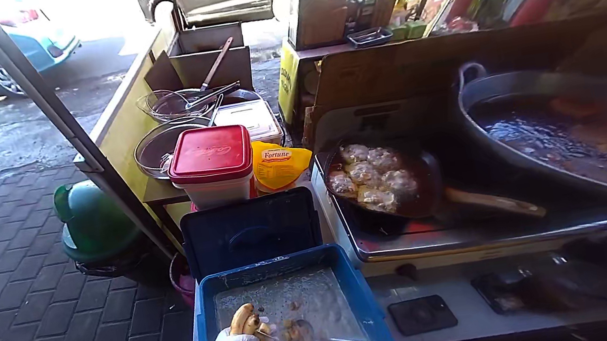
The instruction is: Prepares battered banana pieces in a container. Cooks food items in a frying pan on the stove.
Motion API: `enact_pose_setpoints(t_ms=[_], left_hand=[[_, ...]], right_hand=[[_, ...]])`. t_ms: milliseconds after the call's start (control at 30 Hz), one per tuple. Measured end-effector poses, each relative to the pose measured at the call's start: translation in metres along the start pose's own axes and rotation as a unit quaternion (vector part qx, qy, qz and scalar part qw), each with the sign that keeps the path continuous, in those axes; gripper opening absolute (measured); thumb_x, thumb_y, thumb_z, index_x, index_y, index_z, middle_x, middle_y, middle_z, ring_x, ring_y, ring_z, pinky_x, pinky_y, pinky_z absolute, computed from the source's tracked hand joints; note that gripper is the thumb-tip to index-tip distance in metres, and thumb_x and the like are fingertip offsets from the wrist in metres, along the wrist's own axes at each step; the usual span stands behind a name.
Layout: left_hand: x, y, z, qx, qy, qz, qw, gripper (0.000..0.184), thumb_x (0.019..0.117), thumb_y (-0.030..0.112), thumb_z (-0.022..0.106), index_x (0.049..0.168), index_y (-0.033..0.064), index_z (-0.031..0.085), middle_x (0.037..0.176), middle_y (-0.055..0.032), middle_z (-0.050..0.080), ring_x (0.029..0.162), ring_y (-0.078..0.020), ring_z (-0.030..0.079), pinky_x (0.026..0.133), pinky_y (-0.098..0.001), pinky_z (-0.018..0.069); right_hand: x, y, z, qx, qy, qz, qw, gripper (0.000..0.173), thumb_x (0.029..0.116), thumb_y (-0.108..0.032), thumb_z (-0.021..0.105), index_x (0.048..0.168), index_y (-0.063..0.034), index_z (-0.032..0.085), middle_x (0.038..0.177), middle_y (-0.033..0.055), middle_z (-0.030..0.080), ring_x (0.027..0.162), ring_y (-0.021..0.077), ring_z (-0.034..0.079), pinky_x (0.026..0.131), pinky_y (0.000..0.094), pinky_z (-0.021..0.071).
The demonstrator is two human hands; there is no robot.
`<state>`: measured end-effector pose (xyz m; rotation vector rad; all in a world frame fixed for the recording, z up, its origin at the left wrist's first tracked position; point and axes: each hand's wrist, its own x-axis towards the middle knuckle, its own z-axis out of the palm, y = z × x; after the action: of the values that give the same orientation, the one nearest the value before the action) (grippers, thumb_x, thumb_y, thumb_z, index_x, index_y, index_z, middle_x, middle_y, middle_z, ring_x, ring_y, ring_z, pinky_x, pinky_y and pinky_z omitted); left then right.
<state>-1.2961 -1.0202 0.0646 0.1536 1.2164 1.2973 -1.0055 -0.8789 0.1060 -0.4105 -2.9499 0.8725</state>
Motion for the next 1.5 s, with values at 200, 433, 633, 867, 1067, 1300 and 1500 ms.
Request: enact_pose_setpoints(t_ms=[200, 433, 633, 867, 1067, 1300, 1500], left_hand=[[-0.012, 0.006, 0.014, 0.008, 0.000, 0.021, 1.000, 0.051, 0.0787, 0.001, 0.064, 0.130, -0.0015, 0.060, 0.120, -0.0212, 0.071, 0.101, -0.0309, 0.072, 0.079, -0.0410, 0.0627], [-0.020, -0.013, 0.029, -0.054, 0.062, 0.028, 0.996, 0.052, 0.0789, -0.003, 0.062, 0.130, -0.0011, 0.058, 0.123, -0.0203, 0.070, 0.104, -0.0302, 0.072, 0.077, -0.0398, 0.0626], [-0.025, -0.033, 0.052, -0.065, 0.123, 0.020, 0.990, 0.053, 0.0798, -0.002, 0.066, 0.132, 0.0019, 0.058, 0.115, -0.0200, 0.070, 0.091, -0.0292, 0.072, 0.071, -0.0403, 0.0627], [-0.028, -0.045, 0.080, -0.119, 0.129, 0.072, 0.982, 0.062, 0.0845, -0.006, 0.064, 0.144, 0.0032, 0.049, 0.130, -0.0208, 0.065, 0.106, -0.0314, 0.070, 0.083, -0.0428, 0.0617], [-0.030, -0.047, 0.079, -0.201, 0.105, 0.088, 0.970, 0.060, 0.0811, -0.010, 0.063, 0.139, -0.0014, 0.049, 0.130, -0.0249, 0.063, 0.109, -0.0343, 0.069, 0.087, -0.0449, 0.0615], [-0.024, -0.024, 0.042, -0.150, 0.041, 0.052, 0.986, 0.052, 0.0866, -0.008, 0.061, 0.138, -0.0008, 0.053, 0.128, -0.0222, 0.066, 0.110, -0.0334, 0.069, 0.092, -0.0465, 0.0597], [-0.024, -0.015, 0.019, -0.178, -0.036, 0.014, 0.983, 0.052, 0.0856, -0.008, 0.062, 0.137, -0.0018, 0.056, 0.132, -0.0233, 0.064, 0.115, -0.0348, 0.067, 0.098, -0.0468, 0.0567]], right_hand=[[0.006, 0.016, -0.008, -0.014, -0.031, -0.044, 0.998, 0.046, 0.1112, -0.027, 0.039, 0.157, -0.0289, 0.046, 0.078, 0.0107, 0.069, 0.074, 0.0307, 0.069, 0.074, 0.0496, 0.0579], [0.013, 0.040, -0.013, -0.049, -0.063, -0.071, 0.994, 0.047, 0.1108, -0.027, 0.039, 0.157, -0.0352, 0.045, 0.077, 0.0104, 0.069, 0.075, 0.0314, 0.070, 0.075, 0.0524, 0.0558], [-0.007, 0.061, -0.025, 0.104, -0.126, -0.058, 0.985, 0.047, 0.1107, -0.030, 0.041, 0.158, -0.0281, 0.044, 0.096, 0.0162, 0.075, 0.084, 0.0365, 0.074, 0.079, 0.0598, 0.0580], [-0.014, 0.070, -0.020, 0.068, -0.009, -0.101, 0.993, 0.045, 0.1114, -0.029, 0.041, 0.156, -0.0284, 0.047, 0.086, 0.0078, 0.073, 0.077, 0.0263, 0.071, 0.076, 0.0500, 0.0580], [-0.008, 0.058, -0.002, 0.011, -0.012, -0.062, 0.998, 0.046, 0.1097, -0.026, 0.041, 0.155, -0.0290, 0.049, 0.079, 0.0080, 0.071, 0.073, 0.0280, 0.071, 0.072, 0.0507, 0.0577], [-0.006, 0.024, 0.001, 0.039, 0.012, -0.040, 0.998, 0.046, 0.1111, -0.029, 0.040, 0.156, -0.0234, 0.048, 0.078, 0.0102, 0.071, 0.073, 0.0288, 0.070, 0.074, 0.0512, 0.0577], [0.009, 0.002, 0.017, 0.026, 0.001, -0.002, 1.000, 0.046, 0.1100, -0.027, 0.040, 0.156, -0.0234, 0.048, 0.078, 0.0083, 0.071, 0.071, 0.0277, 0.070, 0.072, 0.0512, 0.0577]])
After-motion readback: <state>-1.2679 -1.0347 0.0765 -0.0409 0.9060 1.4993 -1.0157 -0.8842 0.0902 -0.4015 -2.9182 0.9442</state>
